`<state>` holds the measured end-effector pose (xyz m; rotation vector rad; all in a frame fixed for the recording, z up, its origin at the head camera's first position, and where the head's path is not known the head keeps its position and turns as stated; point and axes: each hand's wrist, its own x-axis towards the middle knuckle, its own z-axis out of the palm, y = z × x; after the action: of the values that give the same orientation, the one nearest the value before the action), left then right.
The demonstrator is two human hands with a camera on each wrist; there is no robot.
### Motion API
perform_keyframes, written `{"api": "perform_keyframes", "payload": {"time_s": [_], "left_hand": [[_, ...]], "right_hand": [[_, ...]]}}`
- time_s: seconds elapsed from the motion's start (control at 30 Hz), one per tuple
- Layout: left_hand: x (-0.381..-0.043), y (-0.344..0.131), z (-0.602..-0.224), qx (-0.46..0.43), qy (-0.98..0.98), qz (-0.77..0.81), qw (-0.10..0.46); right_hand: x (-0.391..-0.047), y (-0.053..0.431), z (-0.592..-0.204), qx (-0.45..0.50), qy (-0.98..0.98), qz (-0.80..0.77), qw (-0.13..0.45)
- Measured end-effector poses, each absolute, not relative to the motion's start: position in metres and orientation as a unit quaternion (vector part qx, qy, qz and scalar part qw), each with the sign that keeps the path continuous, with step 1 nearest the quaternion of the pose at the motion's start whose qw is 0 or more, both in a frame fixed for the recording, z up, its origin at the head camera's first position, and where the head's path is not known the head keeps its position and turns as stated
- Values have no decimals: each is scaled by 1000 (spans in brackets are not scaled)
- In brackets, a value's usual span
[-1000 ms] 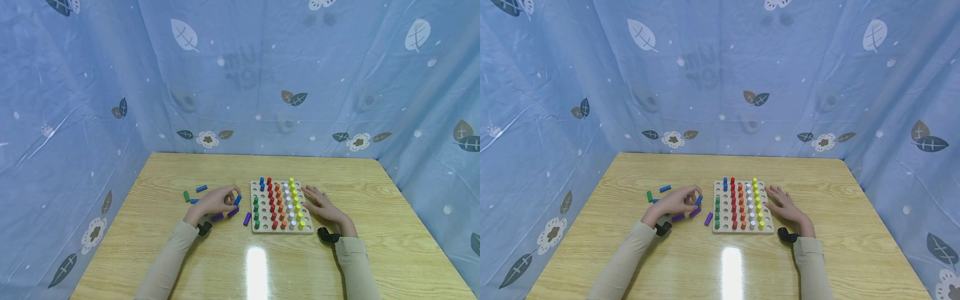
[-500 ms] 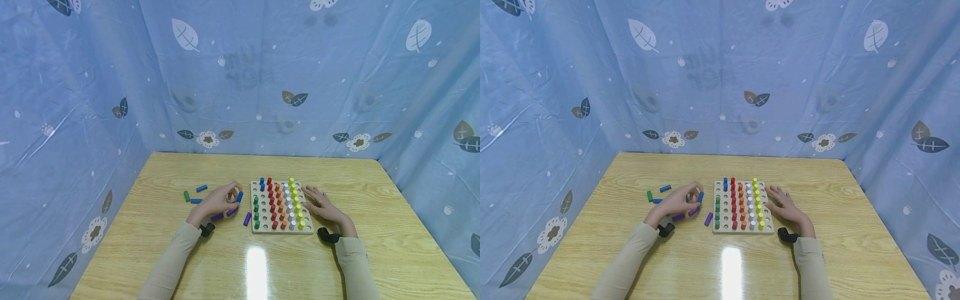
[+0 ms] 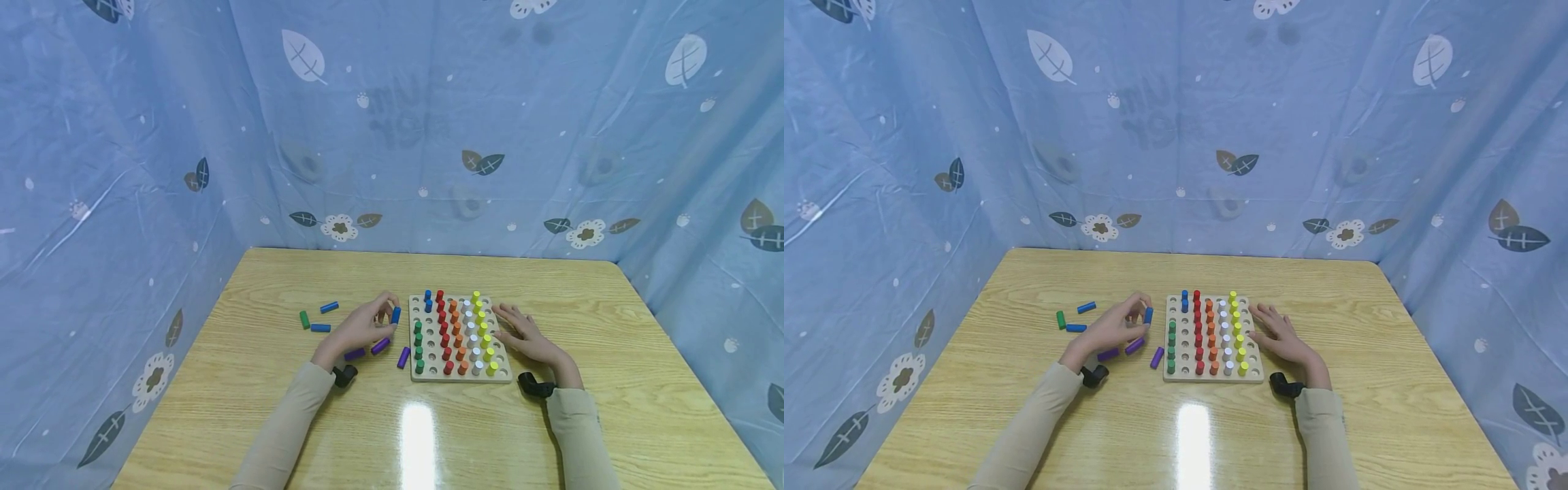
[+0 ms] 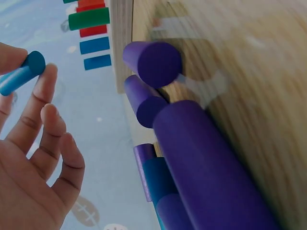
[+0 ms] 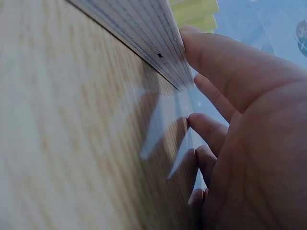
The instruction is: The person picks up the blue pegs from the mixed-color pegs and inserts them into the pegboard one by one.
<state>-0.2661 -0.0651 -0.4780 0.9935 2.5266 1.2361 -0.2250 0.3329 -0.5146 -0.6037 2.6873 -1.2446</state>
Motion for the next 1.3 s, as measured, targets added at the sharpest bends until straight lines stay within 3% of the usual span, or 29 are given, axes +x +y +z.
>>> {"api": "perform_keyframes", "payload": {"time_s": [0.5,1.17,1.3], "left_hand": [[-272,-51,-478,335,839,427,49],[-279,-37,-479,317,846,425,51],[-280,-35,-478,319,845,428,42]], "right_hand": [[-225,333,-516,-196,895,-396,60],[-225,334,-515,-211,887,-407,49],[-216,324,-497,-209,885,-412,56]]}}
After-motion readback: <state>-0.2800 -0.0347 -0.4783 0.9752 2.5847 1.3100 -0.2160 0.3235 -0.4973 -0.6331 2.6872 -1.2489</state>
